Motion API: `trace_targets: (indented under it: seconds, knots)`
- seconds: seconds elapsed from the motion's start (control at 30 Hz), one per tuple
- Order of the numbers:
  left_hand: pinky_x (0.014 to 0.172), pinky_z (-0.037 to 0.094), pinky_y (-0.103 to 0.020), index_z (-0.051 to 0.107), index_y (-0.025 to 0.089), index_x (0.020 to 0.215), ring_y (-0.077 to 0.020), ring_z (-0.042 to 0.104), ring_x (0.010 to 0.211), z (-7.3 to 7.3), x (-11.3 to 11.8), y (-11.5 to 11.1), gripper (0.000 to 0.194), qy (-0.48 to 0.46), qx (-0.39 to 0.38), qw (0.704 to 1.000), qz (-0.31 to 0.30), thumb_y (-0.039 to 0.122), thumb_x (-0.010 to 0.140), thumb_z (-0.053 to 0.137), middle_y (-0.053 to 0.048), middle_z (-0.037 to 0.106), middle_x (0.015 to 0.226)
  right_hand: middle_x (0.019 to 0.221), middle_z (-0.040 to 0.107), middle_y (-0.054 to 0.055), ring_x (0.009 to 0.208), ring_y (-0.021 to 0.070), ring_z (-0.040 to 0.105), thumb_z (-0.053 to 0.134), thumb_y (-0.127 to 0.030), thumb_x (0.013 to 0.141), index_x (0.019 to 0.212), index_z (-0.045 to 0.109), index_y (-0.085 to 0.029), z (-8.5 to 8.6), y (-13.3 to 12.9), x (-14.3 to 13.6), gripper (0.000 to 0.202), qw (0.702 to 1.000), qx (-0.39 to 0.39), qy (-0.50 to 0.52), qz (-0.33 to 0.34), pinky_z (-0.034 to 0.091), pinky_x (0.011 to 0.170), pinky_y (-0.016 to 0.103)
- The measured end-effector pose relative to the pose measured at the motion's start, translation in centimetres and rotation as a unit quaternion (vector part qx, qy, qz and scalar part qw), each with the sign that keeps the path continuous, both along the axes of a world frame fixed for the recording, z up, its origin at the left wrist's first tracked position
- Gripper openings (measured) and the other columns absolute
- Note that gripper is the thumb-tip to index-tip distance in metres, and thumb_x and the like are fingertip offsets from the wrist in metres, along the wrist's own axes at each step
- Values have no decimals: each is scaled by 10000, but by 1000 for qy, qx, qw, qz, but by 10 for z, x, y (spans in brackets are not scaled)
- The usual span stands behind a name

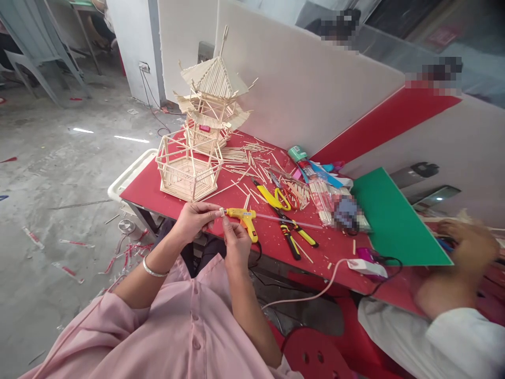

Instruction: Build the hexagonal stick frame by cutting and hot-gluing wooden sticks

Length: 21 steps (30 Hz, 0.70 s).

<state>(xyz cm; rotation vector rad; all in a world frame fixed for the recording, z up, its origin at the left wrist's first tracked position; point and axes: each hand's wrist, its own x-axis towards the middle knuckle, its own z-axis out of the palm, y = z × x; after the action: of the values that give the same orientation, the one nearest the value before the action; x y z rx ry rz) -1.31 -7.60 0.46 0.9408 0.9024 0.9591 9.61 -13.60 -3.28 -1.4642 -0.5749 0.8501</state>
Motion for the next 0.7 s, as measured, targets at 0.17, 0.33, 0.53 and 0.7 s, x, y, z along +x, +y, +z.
trace_targets:
  seconds: [0.17,0.33,0.53,0.7]
  knots:
    - [366,311,-172,778,107,759,-56,452,395,-1,1,1,395,2,-5,1000,5,409,535,898,13,572,452,469,393,-86,481,75,323,768,-625,649,598,522,-195,-3,0,1,499,1000,2,-2,6,258,475,246]
    - [370,312,-169,781,113,763,-56,457,398,-2,1,0,383,7,-4,1000,1,406,544,894,13,573,453,471,396,-87,481,75,319,772,-623,645,604,530,-194,-5,0,2,494,1000,1,-1,2,252,473,247]
    - [370,314,-174,782,115,766,-57,450,400,0,1,0,392,15,-3,1000,-2,412,538,898,18,562,455,472,390,-87,478,75,307,755,-631,658,611,538,-194,-5,0,2,489,1000,-2,-14,5,245,469,249]
    - [365,305,-171,777,117,765,-55,448,400,-1,1,0,379,12,3,1000,-1,415,558,886,23,558,455,475,393,-87,482,78,323,767,-626,645,617,544,-193,-6,0,2,488,1000,3,-5,1,255,477,248]
